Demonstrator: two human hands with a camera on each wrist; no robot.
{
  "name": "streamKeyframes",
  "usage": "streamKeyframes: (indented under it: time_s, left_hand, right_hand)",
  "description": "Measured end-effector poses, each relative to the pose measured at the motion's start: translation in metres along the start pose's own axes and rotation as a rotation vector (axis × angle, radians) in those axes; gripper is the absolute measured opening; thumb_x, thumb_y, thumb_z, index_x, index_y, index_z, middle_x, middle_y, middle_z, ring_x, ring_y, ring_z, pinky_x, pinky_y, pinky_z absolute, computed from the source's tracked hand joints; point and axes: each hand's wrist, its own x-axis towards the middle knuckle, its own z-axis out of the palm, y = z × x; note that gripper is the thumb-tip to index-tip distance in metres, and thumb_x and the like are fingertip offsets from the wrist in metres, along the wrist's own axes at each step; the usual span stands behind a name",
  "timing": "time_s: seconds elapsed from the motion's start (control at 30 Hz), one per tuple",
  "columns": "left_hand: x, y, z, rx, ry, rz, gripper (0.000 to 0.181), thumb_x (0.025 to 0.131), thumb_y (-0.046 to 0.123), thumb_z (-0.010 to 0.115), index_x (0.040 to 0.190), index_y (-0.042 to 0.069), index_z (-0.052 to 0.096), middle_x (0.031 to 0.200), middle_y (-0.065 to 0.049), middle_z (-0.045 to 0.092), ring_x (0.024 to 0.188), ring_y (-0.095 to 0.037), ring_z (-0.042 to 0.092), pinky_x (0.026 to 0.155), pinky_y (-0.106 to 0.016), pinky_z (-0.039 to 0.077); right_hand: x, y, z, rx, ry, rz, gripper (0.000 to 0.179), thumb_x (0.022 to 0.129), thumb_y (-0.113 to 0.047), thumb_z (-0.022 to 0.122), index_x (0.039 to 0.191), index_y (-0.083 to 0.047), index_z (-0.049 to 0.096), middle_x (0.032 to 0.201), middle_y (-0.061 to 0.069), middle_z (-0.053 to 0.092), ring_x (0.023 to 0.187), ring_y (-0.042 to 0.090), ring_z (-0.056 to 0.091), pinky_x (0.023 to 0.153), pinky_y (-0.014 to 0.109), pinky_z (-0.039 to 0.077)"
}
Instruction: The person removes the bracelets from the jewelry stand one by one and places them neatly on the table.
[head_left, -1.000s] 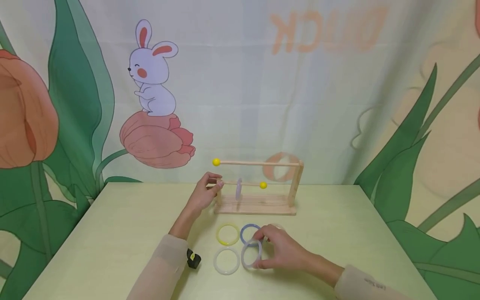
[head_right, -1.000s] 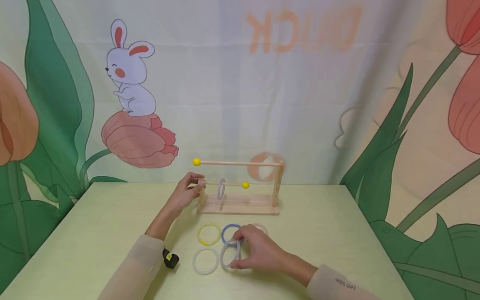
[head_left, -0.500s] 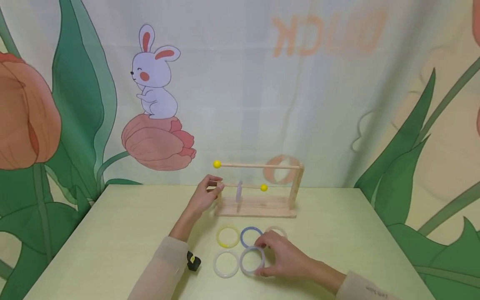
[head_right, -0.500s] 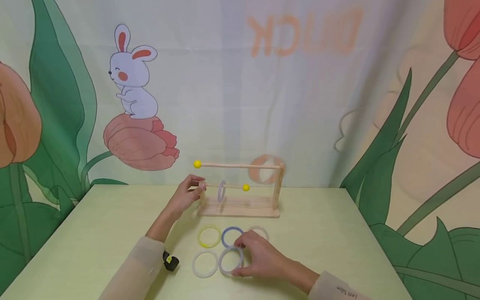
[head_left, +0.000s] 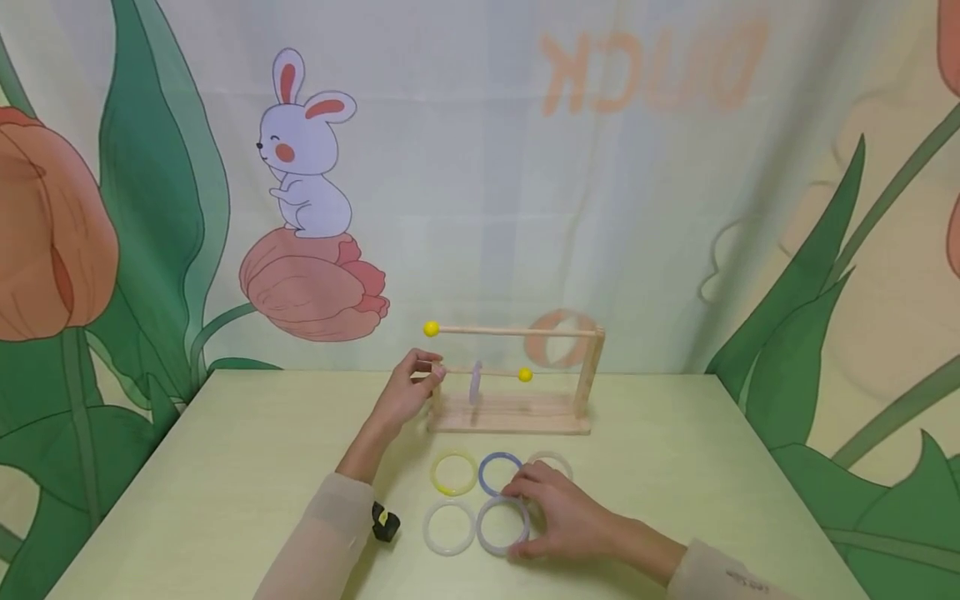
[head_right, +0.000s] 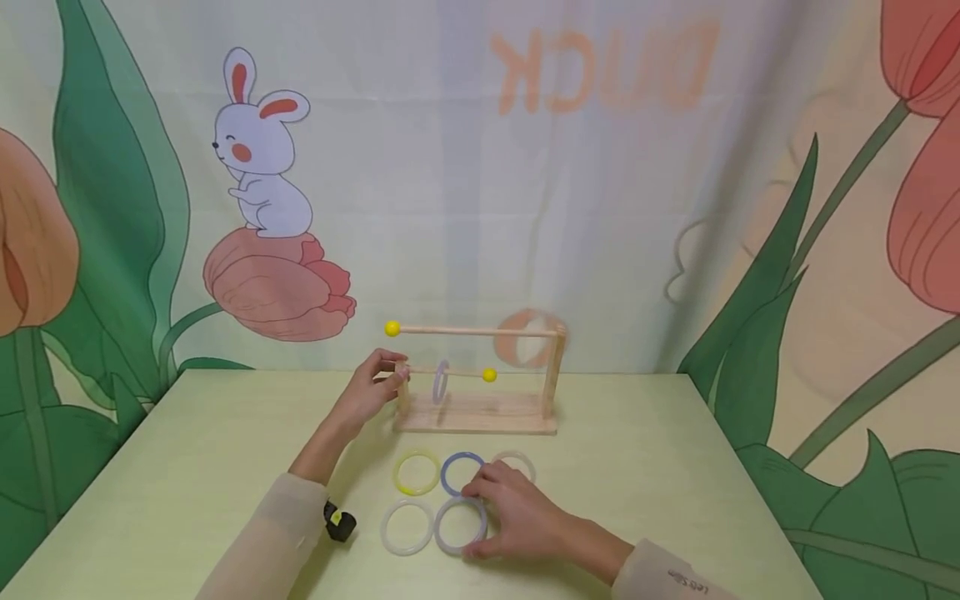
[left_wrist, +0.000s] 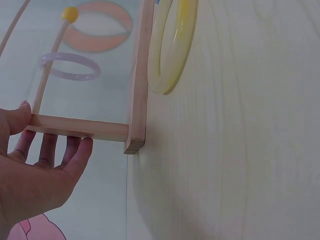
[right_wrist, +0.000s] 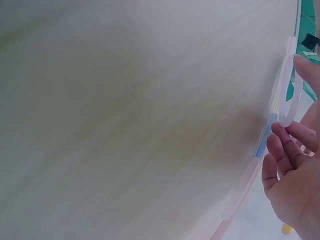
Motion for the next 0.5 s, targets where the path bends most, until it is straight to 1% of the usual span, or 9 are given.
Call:
streamKeyframes:
  time_s: [0.1, 0.23, 0.37, 0.5]
  left_hand:
    - [0.0016, -0.0002, 0.0000, -0.001, 0.003, 0.012, 0.035, 0.109, 0.024, 0.063, 0.139, 0.007, 0.056, 0.133, -0.018, 0.060, 0.124, -0.038, 0.064, 0.106, -0.052, 0.054]
    - [0.0017, -0.0011, 0.0003, 0.005, -0.003, 0.011, 0.035, 0.109, 0.024, 0.064, 0.139, 0.008, 0.057, 0.133, -0.018, 0.061, 0.123, -0.038, 0.064, 0.105, -0.052, 0.054]
    - [0.0005, -0.0017, 0.0006, 0.002, -0.005, 0.006, 0.035, 0.109, 0.024, 0.064, 0.139, 0.007, 0.057, 0.133, -0.018, 0.060, 0.124, -0.038, 0.064, 0.106, -0.052, 0.054]
    - [-0.0011, -0.0006, 0.0008, 0.001, -0.002, 0.005, 0.035, 0.109, 0.023, 0.063, 0.140, 0.007, 0.056, 0.132, -0.018, 0.060, 0.124, -0.037, 0.064, 0.106, -0.052, 0.054]
  right_hand:
    - [0.0009, -0.0012, -0.0018, -0.003, -0.012, 0.018, 0.067, 0.077, -0.054, 0.092, 0.127, -0.014, 0.070, 0.121, -0.009, 0.059, 0.114, 0.009, 0.050, 0.100, 0.037, 0.050]
    - [0.0010, -0.0013, -0.0014, -0.020, -0.041, 0.040, 0.068, 0.078, -0.057, 0.091, 0.126, -0.015, 0.070, 0.124, -0.009, 0.059, 0.116, 0.010, 0.050, 0.101, 0.038, 0.049]
    - [0.0010, -0.0011, 0.0001, -0.040, -0.049, 0.037, 0.069, 0.078, -0.061, 0.089, 0.126, -0.016, 0.069, 0.125, -0.010, 0.059, 0.115, 0.010, 0.050, 0.101, 0.038, 0.049]
    - [0.0013, -0.0018, 0.0015, -0.027, -0.052, 0.042, 0.069, 0.078, -0.062, 0.088, 0.126, -0.016, 0.069, 0.125, -0.010, 0.058, 0.114, 0.009, 0.049, 0.100, 0.037, 0.049]
